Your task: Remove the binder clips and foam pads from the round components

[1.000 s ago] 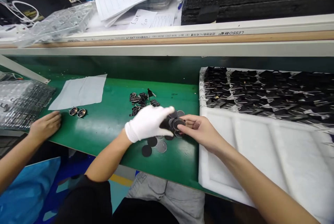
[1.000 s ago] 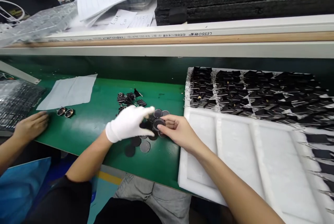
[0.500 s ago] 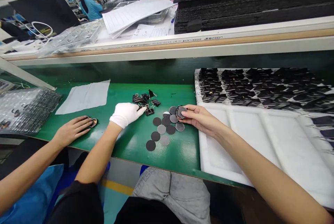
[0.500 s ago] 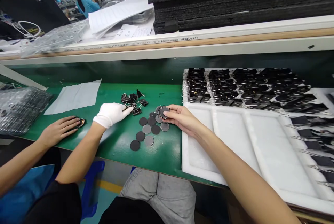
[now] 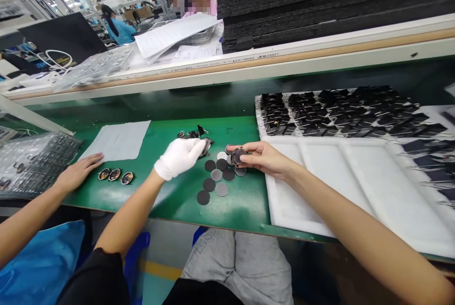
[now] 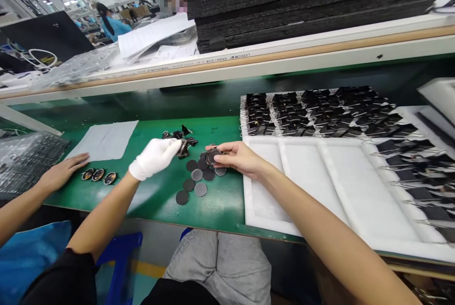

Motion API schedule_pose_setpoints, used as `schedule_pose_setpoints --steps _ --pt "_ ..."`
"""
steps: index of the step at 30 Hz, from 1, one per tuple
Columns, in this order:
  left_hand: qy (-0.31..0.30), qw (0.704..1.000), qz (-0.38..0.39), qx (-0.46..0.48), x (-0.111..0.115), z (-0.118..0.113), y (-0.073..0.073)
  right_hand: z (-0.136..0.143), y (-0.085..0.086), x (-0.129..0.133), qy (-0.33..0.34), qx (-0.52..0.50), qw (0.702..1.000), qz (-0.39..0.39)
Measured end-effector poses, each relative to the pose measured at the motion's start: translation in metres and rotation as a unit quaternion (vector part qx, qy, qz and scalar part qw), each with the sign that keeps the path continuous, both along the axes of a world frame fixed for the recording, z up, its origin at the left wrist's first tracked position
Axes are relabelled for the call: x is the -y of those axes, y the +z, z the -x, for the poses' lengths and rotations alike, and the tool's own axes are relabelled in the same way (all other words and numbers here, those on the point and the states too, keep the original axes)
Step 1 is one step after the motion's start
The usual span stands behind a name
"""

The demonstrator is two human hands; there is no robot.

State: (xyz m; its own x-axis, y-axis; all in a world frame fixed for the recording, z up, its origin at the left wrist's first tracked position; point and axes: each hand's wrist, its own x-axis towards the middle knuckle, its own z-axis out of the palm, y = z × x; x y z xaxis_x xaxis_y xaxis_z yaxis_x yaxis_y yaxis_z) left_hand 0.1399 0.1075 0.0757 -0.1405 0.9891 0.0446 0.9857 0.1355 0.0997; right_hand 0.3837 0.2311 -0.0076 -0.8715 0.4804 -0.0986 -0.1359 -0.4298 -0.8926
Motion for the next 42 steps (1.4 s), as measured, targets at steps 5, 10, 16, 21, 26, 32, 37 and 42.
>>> schedule_pose_setpoints --steps 5,10,16,21,26,32,37,42 --pt "-0.132 0.975 0.002 0.178 -0.031 -0.043 -0.016 0.001 -0.002 0.0 -0.019 -0.033 0.999 -0.02" --pt "-0.191 0.964 0.046 0.177 -0.031 -0.033 -0.018 -0.003 -0.004 -0.009 -0.028 -0.008 0.998 -0.048" --pt "-0.128 0.977 0.082 0.147 -0.018 -0.036 -0.023 -0.009 0.0 -0.008 0.039 0.062 0.988 -0.134" --pt "-0.128 0.987 0.046 0.085 -0.013 -0.038 -0.037 -0.011 0.005 -0.002 0.039 0.079 0.981 -0.175" --pt "-0.155 0.984 0.039 0.075 -0.01 -0.039 -0.037 -0.012 0.009 0.002 0.058 0.094 0.98 -0.165" --pt "-0.104 0.969 0.046 0.22 -0.01 -0.036 -0.042 -0.007 0.013 0.004 -0.098 0.045 0.994 -0.015" --pt "-0.09 0.963 0.069 0.245 -0.012 -0.026 -0.041 -0.002 0.009 -0.001 -0.158 0.045 0.984 0.067" --pt "-0.023 0.966 0.107 0.233 -0.025 0.002 -0.022 0.001 0.002 -0.009 -0.192 0.025 0.979 0.061"
